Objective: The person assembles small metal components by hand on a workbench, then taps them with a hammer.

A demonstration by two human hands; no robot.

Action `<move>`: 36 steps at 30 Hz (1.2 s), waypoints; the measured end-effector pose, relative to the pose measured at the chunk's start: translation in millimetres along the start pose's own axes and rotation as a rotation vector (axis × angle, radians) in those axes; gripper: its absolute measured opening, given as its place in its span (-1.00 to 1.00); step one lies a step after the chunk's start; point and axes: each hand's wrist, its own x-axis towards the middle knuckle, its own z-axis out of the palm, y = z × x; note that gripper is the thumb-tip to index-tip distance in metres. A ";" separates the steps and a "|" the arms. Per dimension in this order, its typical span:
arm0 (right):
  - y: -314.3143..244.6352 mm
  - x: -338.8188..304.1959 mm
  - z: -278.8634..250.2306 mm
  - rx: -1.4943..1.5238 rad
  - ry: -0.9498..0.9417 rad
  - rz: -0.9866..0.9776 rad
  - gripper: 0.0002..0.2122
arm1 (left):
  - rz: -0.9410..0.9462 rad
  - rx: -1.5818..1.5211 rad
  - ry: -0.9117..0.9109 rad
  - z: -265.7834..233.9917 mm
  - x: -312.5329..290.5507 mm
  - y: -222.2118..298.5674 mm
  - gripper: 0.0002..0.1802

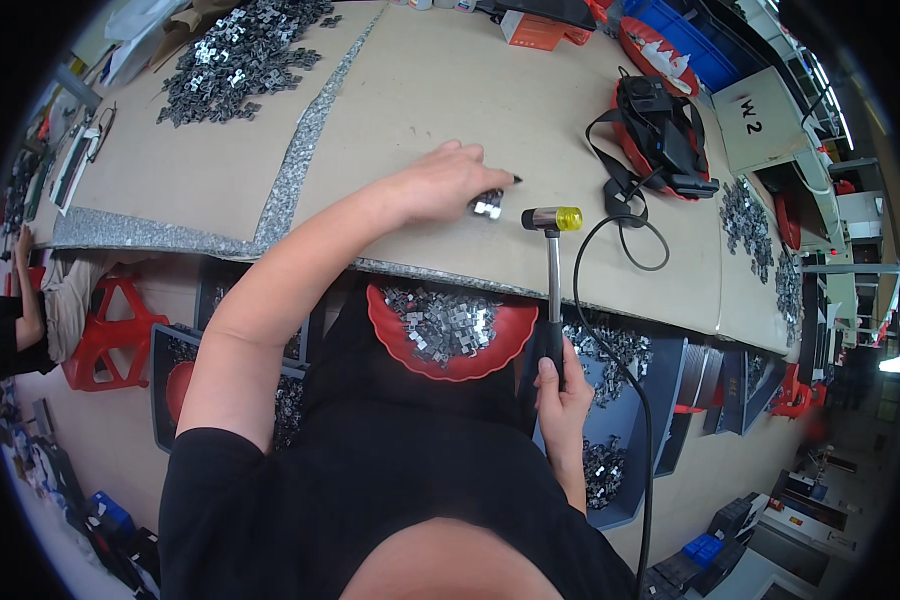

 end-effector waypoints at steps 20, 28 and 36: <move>-4.8 6.6 1.5 -0.440 0.001 -0.168 -0.68 | -0.093 -0.165 0.372 36.6 -15.7 29.0 -0.62; -11.5 4.5 -5.2 -0.376 0.049 -0.251 -0.67 | -0.117 -0.349 0.436 43.8 -19.0 27.3 -0.50; -10.3 8.4 2.3 -0.635 -0.040 -0.122 -0.69 | -0.118 -0.355 0.431 41.8 -17.8 28.9 -0.44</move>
